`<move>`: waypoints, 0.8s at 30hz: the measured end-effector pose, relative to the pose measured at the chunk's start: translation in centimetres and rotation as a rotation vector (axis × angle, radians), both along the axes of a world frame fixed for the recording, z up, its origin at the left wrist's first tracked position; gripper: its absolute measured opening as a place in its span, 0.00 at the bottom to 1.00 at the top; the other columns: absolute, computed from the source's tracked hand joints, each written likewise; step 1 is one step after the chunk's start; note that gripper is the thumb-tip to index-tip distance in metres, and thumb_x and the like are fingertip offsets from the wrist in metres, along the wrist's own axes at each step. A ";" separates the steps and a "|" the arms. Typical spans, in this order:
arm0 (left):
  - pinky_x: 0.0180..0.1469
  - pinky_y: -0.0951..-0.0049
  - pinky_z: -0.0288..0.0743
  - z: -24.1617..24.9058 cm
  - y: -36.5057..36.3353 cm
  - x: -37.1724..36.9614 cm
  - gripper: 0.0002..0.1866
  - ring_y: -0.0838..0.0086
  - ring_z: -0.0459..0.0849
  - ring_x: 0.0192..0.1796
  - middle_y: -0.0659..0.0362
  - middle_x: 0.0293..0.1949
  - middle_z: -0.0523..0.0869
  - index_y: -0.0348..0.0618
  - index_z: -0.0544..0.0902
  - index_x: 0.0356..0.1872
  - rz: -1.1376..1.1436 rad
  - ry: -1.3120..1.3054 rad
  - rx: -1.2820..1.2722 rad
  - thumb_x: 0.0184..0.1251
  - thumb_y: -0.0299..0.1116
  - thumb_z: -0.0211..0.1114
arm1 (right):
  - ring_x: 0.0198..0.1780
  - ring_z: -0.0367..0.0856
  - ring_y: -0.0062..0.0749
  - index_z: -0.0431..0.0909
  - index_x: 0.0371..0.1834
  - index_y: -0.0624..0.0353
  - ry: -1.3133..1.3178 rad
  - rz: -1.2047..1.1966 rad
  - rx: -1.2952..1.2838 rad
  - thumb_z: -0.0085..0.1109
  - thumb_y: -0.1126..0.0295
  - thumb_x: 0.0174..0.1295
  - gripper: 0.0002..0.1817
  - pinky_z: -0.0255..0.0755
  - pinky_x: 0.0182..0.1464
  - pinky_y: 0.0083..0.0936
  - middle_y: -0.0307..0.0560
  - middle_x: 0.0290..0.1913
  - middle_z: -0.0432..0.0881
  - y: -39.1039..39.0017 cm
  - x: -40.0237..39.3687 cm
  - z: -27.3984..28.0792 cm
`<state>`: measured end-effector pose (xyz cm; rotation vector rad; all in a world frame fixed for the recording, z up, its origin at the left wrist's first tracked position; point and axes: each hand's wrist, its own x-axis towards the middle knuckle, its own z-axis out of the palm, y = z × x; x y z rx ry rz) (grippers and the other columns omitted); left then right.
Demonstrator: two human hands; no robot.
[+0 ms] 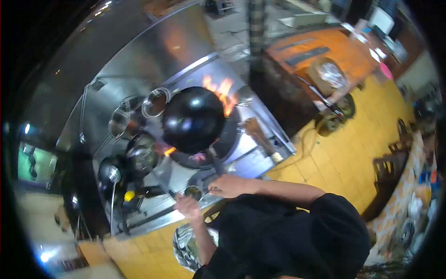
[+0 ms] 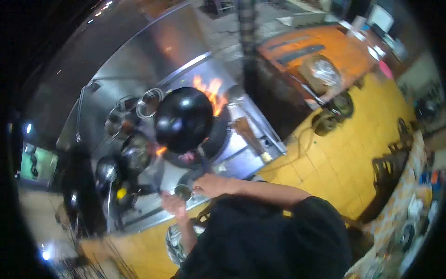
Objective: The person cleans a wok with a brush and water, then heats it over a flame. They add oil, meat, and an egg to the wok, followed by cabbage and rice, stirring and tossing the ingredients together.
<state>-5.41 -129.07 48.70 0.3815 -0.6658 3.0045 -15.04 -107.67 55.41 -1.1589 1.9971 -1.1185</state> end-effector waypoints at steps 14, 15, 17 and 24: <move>0.47 0.73 0.75 3.8 4.1 2.2 0.22 0.73 0.81 0.43 0.55 0.42 0.83 0.34 0.75 0.52 -0.069 0.043 -1.796 0.59 0.35 0.67 | 0.42 0.79 0.57 0.69 0.50 0.64 -0.036 -0.095 0.104 0.59 0.58 0.57 0.24 0.70 0.42 0.43 0.66 0.39 0.78 -6.7 -0.6 -0.5; 0.55 0.74 0.71 5.3 3.7 2.0 0.23 0.75 0.78 0.50 0.57 0.48 0.81 0.34 0.73 0.54 -0.352 0.016 -1.853 0.61 0.34 0.67 | 0.42 0.78 0.59 0.69 0.51 0.64 0.033 -0.135 0.080 0.58 0.59 0.57 0.24 0.70 0.42 0.44 0.66 0.39 0.78 -5.7 -1.2 -0.7; 0.53 0.75 0.72 3.1 3.7 2.6 0.22 0.76 0.79 0.49 0.57 0.46 0.81 0.34 0.73 0.54 -0.350 -0.033 -1.912 0.62 0.35 0.66 | 0.42 0.78 0.61 0.68 0.52 0.64 0.114 -0.166 0.049 0.58 0.60 0.57 0.24 0.70 0.42 0.45 0.66 0.38 0.78 -3.7 -2.5 0.5; 0.44 0.80 0.72 0.1 4.5 3.7 0.19 0.82 0.78 0.41 0.61 0.37 0.82 0.38 0.75 0.51 -0.312 -0.324 -1.987 0.64 0.37 0.65 | 0.23 0.82 0.53 0.57 0.61 0.59 -0.089 -0.542 0.250 0.54 0.64 0.61 0.27 0.76 0.28 0.45 0.64 0.23 0.79 1.1 -5.8 -1.5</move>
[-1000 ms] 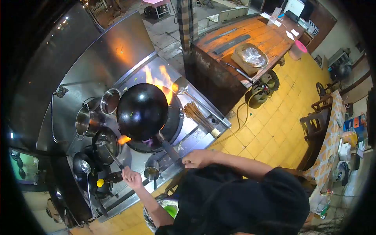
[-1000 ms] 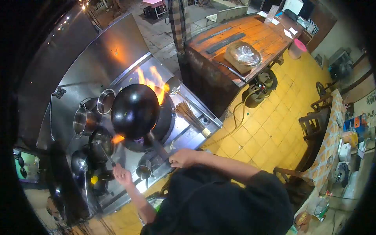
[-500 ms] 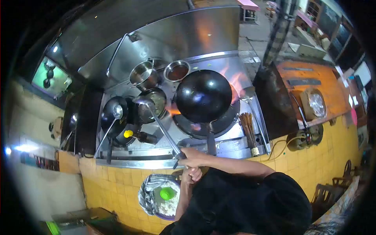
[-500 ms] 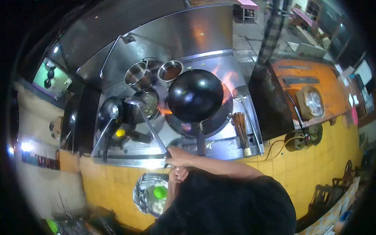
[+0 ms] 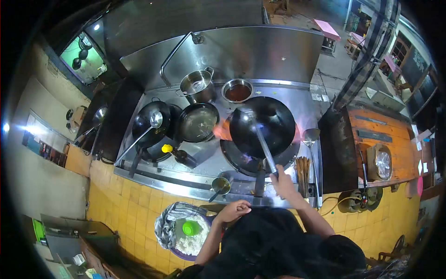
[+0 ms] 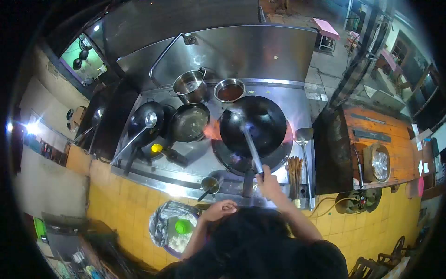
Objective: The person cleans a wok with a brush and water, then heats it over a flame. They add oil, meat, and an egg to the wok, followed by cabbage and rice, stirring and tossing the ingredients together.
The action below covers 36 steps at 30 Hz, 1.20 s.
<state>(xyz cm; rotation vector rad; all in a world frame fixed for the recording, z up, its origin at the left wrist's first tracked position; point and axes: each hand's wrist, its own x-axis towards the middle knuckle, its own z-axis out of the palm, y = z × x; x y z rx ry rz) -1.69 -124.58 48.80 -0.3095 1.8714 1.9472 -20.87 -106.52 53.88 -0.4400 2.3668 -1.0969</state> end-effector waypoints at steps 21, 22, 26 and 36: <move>0.46 0.72 0.74 -2.8 3.2 -1.8 0.22 0.71 0.82 0.42 0.53 0.39 0.84 0.35 0.77 0.48 -0.124 0.082 -0.256 0.64 0.46 0.62 | 0.31 0.77 0.65 0.68 0.50 0.67 0.369 -0.167 0.035 0.54 0.70 0.57 0.19 0.72 0.37 0.48 0.66 0.28 0.78 8.1 -1.4 0.5; 0.47 0.71 0.74 -2.9 3.3 -1.7 0.23 0.70 0.82 0.43 0.53 0.39 0.84 0.35 0.77 0.47 -0.127 0.085 -0.268 0.64 0.46 0.61 | 0.31 0.77 0.65 0.68 0.50 0.67 0.368 -0.172 0.039 0.54 0.70 0.57 0.19 0.72 0.37 0.48 0.66 0.28 0.78 8.7 -0.3 -0.7; 0.47 0.71 0.74 -1.9 4.0 -2.3 0.23 0.69 0.83 0.42 0.53 0.39 0.84 0.35 0.78 0.46 -0.122 0.043 -0.311 0.64 0.47 0.61 | 0.19 0.76 0.43 0.70 0.48 0.65 -0.154 -0.017 -0.028 0.55 0.68 0.59 0.16 0.71 0.23 0.36 0.53 0.22 0.76 9.8 1.6 2.5; 0.43 0.69 0.74 -2.9 3.9 -1.9 0.21 0.67 0.83 0.40 0.51 0.37 0.84 0.36 0.78 0.44 -0.218 0.074 -0.410 0.63 0.46 0.61 | 0.28 0.80 0.51 0.69 0.53 0.65 0.387 -0.097 -0.031 0.56 0.66 0.58 0.21 0.74 0.34 0.39 0.61 0.26 0.78 6.2 -0.8 -0.3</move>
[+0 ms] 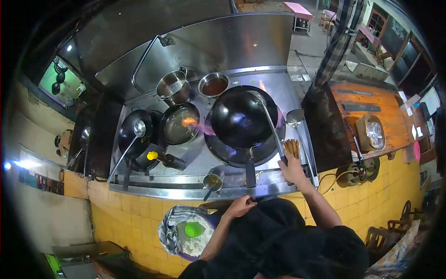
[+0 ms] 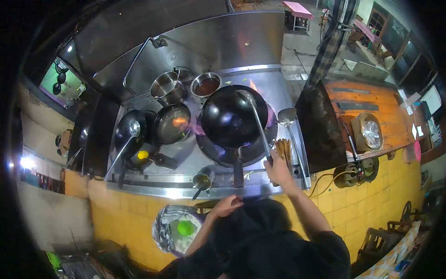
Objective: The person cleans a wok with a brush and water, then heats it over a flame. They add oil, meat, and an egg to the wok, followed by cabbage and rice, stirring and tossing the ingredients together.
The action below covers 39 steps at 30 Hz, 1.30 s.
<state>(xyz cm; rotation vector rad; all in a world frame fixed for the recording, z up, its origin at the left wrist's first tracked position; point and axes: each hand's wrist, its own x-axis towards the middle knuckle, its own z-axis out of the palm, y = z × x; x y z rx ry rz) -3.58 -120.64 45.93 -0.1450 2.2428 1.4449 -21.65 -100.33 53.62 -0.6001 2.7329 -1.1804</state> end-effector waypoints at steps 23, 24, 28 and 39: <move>0.43 0.69 0.74 -1.1 0.0 3.3 0.22 0.69 0.83 0.39 0.54 0.36 0.85 0.38 0.78 0.46 0.160 0.002 0.048 0.62 0.48 0.62 | 0.41 0.78 0.63 0.71 0.49 0.68 -0.937 0.065 0.127 0.52 0.64 0.61 0.18 0.70 0.44 0.51 0.70 0.35 0.79 2.9 0.0 5.8; 0.43 0.69 0.74 -1.3 -0.2 3.1 0.22 0.68 0.83 0.39 0.53 0.36 0.85 0.38 0.79 0.46 0.146 -0.030 0.072 0.62 0.47 0.62 | 0.41 0.78 0.63 0.71 0.49 0.68 -0.939 0.074 0.146 0.52 0.64 0.61 0.18 0.70 0.44 0.51 0.70 0.35 0.79 2.9 -0.3 4.8; 0.43 0.67 0.74 -1.0 -0.4 2.9 0.21 0.64 0.83 0.39 0.52 0.36 0.85 0.38 0.79 0.45 0.125 -0.037 0.040 0.61 0.47 0.62 | 0.38 0.79 0.65 0.64 0.54 0.62 -0.146 -0.040 0.348 0.50 0.64 0.62 0.20 0.70 0.41 0.57 0.72 0.31 0.78 0.7 1.3 -2.4; 0.46 0.66 0.75 -0.6 -0.4 4.5 0.20 0.62 0.84 0.43 0.50 0.39 0.85 0.39 0.79 0.44 0.213 -0.064 0.064 0.61 0.46 0.62 | 0.44 0.77 0.67 0.65 0.59 0.60 -0.401 -0.182 0.460 0.48 0.67 0.62 0.22 0.70 0.49 0.51 0.77 0.43 0.76 -1.2 2.4 -0.7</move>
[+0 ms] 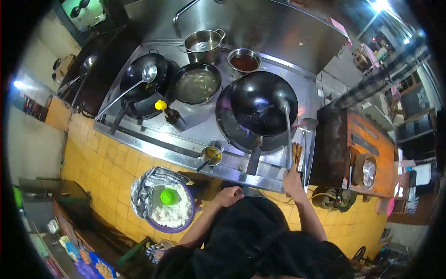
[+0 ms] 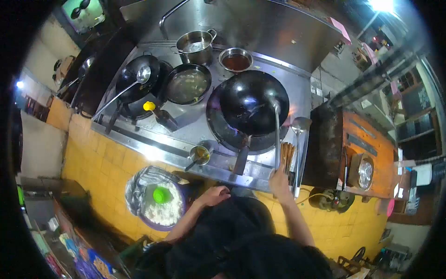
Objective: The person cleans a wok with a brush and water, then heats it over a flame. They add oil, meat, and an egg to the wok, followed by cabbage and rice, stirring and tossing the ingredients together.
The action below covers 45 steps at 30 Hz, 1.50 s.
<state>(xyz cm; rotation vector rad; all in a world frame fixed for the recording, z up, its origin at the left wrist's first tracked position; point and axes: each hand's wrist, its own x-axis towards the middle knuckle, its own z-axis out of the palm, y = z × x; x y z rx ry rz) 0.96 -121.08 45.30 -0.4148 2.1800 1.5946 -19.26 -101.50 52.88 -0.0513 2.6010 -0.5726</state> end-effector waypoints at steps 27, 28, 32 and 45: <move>0.35 0.67 0.74 13.7 8.7 -8.2 0.06 0.63 0.82 0.36 0.55 0.34 0.85 0.43 0.85 0.37 -0.670 0.951 0.665 0.61 0.29 0.63 | 0.29 0.80 0.51 0.71 0.43 0.68 -0.059 0.400 -0.077 0.51 0.58 0.62 0.20 0.72 0.33 0.39 0.62 0.28 0.79 3.7 -3.3 -2.9; 0.34 0.66 0.73 13.5 9.0 -8.1 0.06 0.63 0.82 0.34 0.55 0.32 0.85 0.44 0.85 0.36 -0.586 0.979 0.694 0.60 0.30 0.63 | 0.32 0.80 0.55 0.70 0.44 0.69 0.115 0.271 -0.018 0.50 0.58 0.63 0.21 0.71 0.35 0.42 0.65 0.30 0.79 2.5 -2.4 -3.3; 0.33 0.63 0.71 15.6 8.4 -10.3 0.06 0.64 0.80 0.32 0.57 0.28 0.83 0.47 0.86 0.33 -0.394 0.933 0.455 0.56 0.32 0.63 | 0.43 0.77 0.68 0.67 0.49 0.71 0.050 0.237 -0.019 0.48 0.59 0.63 0.23 0.69 0.47 0.50 0.77 0.35 0.77 2.3 -1.9 -2.8; 0.48 0.68 0.73 13.0 8.8 -9.8 0.13 0.68 0.82 0.45 0.50 0.44 0.84 0.41 0.81 0.47 -0.762 0.428 0.514 0.63 0.32 0.61 | 0.30 0.78 0.67 0.65 0.40 0.71 0.291 0.381 -0.106 0.48 0.63 0.63 0.17 0.72 0.31 0.50 0.73 0.28 0.77 1.9 -1.3 -5.8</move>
